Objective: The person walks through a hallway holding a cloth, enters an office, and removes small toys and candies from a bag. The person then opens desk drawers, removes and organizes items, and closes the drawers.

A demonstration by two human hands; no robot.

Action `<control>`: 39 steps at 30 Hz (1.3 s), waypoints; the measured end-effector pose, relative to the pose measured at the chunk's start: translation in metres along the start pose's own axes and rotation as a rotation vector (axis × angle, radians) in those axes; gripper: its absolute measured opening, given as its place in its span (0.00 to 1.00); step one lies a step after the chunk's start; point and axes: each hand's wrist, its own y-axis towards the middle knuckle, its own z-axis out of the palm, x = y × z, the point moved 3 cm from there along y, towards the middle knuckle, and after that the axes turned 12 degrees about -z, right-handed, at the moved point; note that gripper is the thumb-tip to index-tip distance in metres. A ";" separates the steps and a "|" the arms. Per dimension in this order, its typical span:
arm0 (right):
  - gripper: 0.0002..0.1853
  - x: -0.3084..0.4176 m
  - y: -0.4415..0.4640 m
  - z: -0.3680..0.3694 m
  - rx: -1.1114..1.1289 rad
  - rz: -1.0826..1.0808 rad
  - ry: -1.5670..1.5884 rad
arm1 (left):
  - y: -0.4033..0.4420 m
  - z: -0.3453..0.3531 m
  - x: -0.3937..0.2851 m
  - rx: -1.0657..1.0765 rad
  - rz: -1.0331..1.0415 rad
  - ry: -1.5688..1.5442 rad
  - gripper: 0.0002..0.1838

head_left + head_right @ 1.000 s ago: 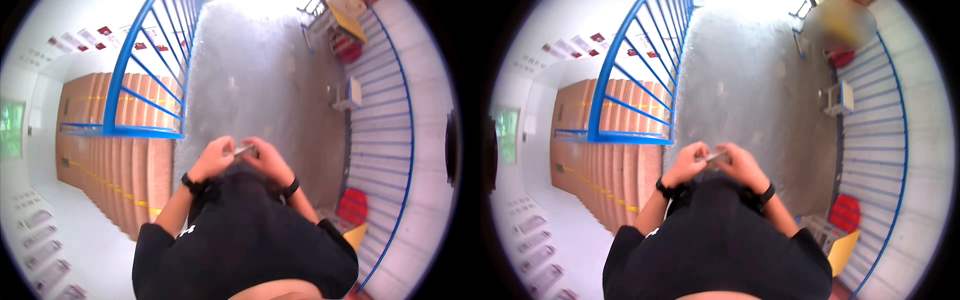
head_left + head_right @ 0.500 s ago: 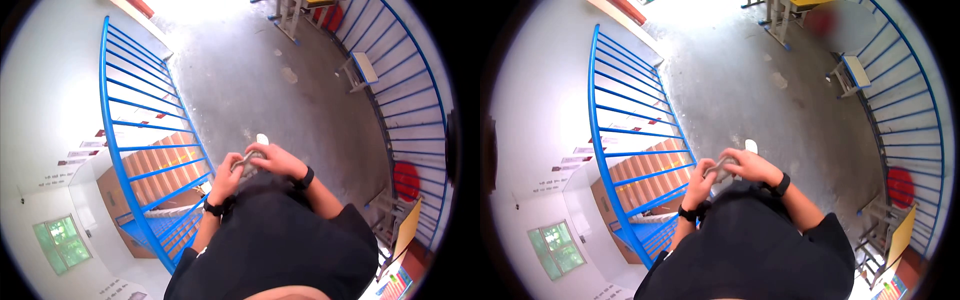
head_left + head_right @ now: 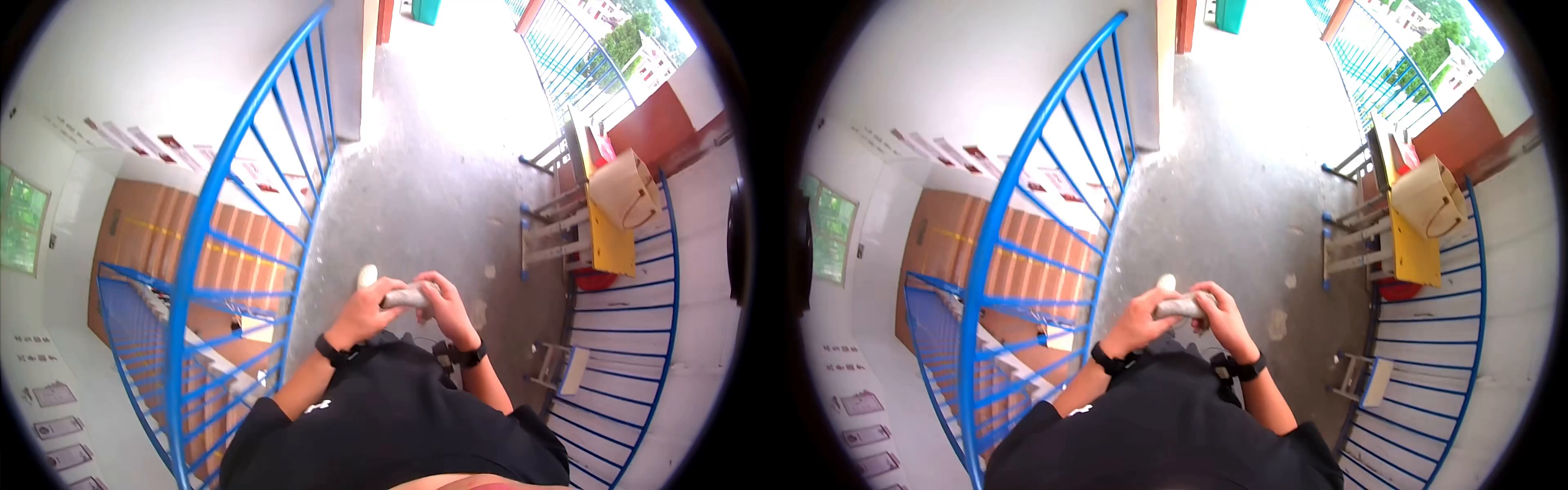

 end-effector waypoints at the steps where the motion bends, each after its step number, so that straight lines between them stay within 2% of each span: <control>1: 0.12 0.013 0.029 -0.009 -0.010 -0.015 0.018 | 0.037 -0.009 -0.009 0.037 -0.028 -0.011 0.20; 2: 0.15 0.026 0.066 -0.015 -0.041 0.010 0.040 | 0.086 -0.026 -0.007 0.078 -0.006 0.006 0.18; 6: 0.27 0.113 0.152 -0.055 -0.012 -0.251 -0.376 | 0.223 -0.056 -0.059 0.264 -0.020 0.017 0.17; 7: 0.23 0.121 0.182 -0.071 -0.062 -0.348 -0.460 | 0.261 -0.062 -0.071 0.320 0.004 0.049 0.16; 9: 0.20 0.130 0.232 -0.084 -0.147 -0.285 -0.421 | 0.327 -0.077 -0.071 0.420 0.002 0.090 0.16; 10: 0.18 0.128 0.266 -0.096 -0.194 -0.355 -0.456 | 0.372 -0.082 -0.065 0.450 0.007 0.078 0.15; 12: 0.18 0.128 0.309 -0.098 -0.128 -0.400 -0.445 | 0.392 -0.100 -0.052 0.381 -0.096 0.014 0.15; 15: 0.18 0.121 0.396 -0.153 -0.186 -0.453 -0.468 | 0.498 -0.087 -0.023 0.411 -0.262 -0.097 0.17; 17: 0.18 0.130 0.464 -0.200 -0.161 -0.368 -0.383 | 0.576 -0.074 -0.031 0.426 -0.381 -0.219 0.15; 19: 0.19 0.163 0.524 -0.232 -0.155 -0.458 -0.424 | 0.639 -0.074 -0.051 0.348 -0.433 -0.361 0.15; 22: 0.18 0.224 0.598 -0.264 -0.065 -0.368 -0.386 | 0.723 -0.092 -0.100 0.294 -0.295 -0.295 0.12; 25: 0.19 0.267 0.702 -0.285 0.029 -0.392 -0.349 | 0.805 -0.127 -0.114 0.205 -0.200 -0.505 0.11; 27: 0.21 0.277 0.768 -0.292 0.068 -0.266 -0.351 | 0.856 -0.150 -0.106 0.125 -0.157 -0.454 0.10; 29: 0.18 0.280 0.837 -0.297 0.139 -0.109 -0.161 | 0.921 -0.169 -0.086 0.052 -0.066 -0.395 0.09; 30: 0.14 0.278 0.866 -0.298 0.121 -0.106 -0.177 | 0.947 -0.178 -0.081 0.020 -0.080 -0.413 0.08; 33: 0.12 0.277 0.974 -0.302 0.095 -0.083 -0.184 | 1.032 -0.214 -0.058 0.027 -0.156 -0.486 0.09; 35: 0.11 0.293 1.045 -0.299 0.003 -0.117 -0.191 | 1.097 -0.240 -0.050 0.063 -0.225 -0.474 0.14; 38: 0.10 0.343 1.134 -0.302 -0.025 -0.214 -0.256 | 1.192 -0.296 -0.072 0.104 -0.151 -0.411 0.14; 39: 0.10 0.354 1.165 -0.304 -0.008 -0.227 -0.283 | 1.223 -0.322 -0.088 0.167 -0.218 -0.315 0.13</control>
